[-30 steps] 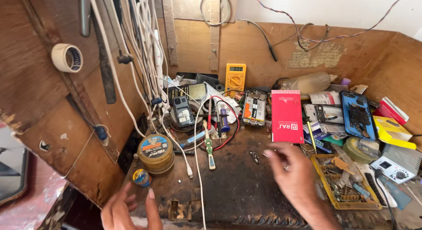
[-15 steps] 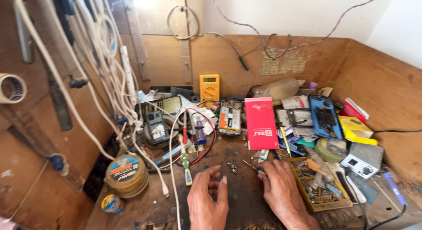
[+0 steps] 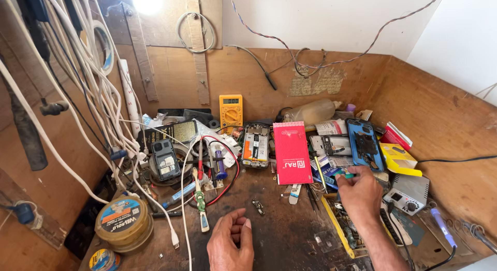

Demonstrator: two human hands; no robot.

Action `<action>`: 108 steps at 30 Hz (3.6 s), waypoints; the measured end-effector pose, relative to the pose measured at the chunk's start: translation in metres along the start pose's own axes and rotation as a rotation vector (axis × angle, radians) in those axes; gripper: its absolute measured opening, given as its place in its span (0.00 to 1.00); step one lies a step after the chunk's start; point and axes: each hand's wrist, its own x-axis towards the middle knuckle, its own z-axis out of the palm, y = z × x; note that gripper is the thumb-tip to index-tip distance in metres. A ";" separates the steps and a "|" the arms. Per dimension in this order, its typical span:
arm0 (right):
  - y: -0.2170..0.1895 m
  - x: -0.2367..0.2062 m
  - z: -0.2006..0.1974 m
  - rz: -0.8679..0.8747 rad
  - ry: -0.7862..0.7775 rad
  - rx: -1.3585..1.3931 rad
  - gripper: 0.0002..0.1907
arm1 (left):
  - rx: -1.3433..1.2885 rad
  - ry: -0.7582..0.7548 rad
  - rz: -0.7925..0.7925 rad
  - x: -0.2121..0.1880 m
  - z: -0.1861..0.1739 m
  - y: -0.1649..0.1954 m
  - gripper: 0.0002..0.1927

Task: The person uses a soldering iron and a multimeter to repair a small electronic component on a cluttered workbench. They apply flux, solder connections, and test the component with a USB cable and multimeter probes.

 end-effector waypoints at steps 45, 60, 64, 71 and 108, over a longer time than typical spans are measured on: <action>0.115 -0.048 -0.140 0.094 0.283 -0.389 0.17 | 0.009 -0.189 -0.072 -0.016 0.024 0.018 0.17; 0.065 -0.089 -0.153 -0.343 0.430 0.345 0.03 | -0.338 -0.508 -0.263 -0.035 0.040 0.024 0.18; 0.014 -0.134 -0.091 -0.429 0.308 0.297 0.09 | -0.498 -0.624 -0.422 -0.035 0.058 0.046 0.18; -0.003 -0.154 -0.017 -0.874 0.156 0.289 0.12 | -0.757 -0.496 -0.500 -0.011 0.042 0.031 0.20; -0.042 -0.073 0.064 -0.057 -0.292 1.092 0.12 | 0.669 -0.307 0.012 0.058 0.027 0.041 0.21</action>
